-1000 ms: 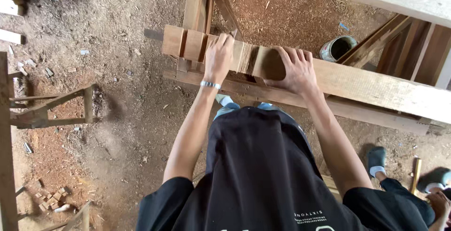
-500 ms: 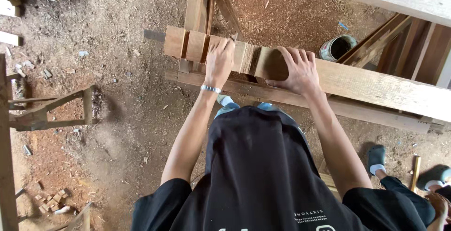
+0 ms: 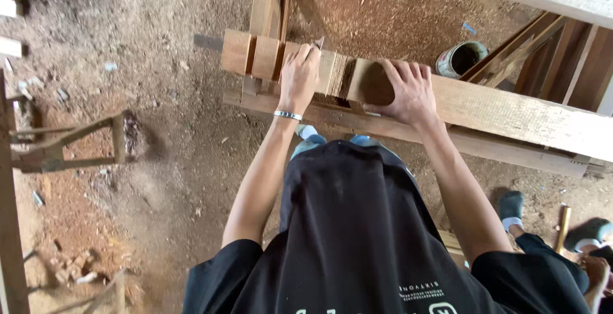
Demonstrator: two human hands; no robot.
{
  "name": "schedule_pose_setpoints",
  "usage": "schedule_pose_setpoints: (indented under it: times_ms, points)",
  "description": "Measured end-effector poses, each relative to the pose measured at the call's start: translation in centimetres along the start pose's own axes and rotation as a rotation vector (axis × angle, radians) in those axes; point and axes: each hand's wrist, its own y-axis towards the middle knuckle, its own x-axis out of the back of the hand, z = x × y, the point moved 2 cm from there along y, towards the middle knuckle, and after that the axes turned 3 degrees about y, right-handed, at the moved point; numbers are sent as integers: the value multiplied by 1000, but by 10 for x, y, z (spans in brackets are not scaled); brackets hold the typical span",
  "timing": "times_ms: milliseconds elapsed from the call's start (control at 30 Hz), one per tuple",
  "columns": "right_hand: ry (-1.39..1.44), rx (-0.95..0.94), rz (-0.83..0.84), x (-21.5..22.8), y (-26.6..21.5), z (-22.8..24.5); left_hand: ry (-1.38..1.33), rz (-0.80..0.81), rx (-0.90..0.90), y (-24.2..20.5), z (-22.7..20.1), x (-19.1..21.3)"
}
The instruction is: The person sands a piece of wood by hand using a small piece of sandpaper, moving it back and forth along the grain and into cutouts.
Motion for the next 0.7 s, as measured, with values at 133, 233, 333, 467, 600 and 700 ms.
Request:
schedule_pose_setpoints:
  times_ms: [133, 233, 333, 467, 600, 700]
  points:
    - [-1, 41, -78, 1, -3, 5, 74, -28, -99, -43, -8, 20]
    - [-20, 35, -53, -1, -2, 3, 112, 16, -102, -47, -4, 21]
    - [-40, 40, -61, -4, -5, -1, 84, 49, -48, -20, -1, 2]
    - [-98, 32, -61, -6, 6, -5, -4, 96, 72, 18, -1, -10]
    - [-29, 26, -48, -7, -4, 1, 41, -87, -32, -36, -13, 24]
    - [42, 20, -76, -2, -3, 1, 80, -42, -36, -62, -21, 39]
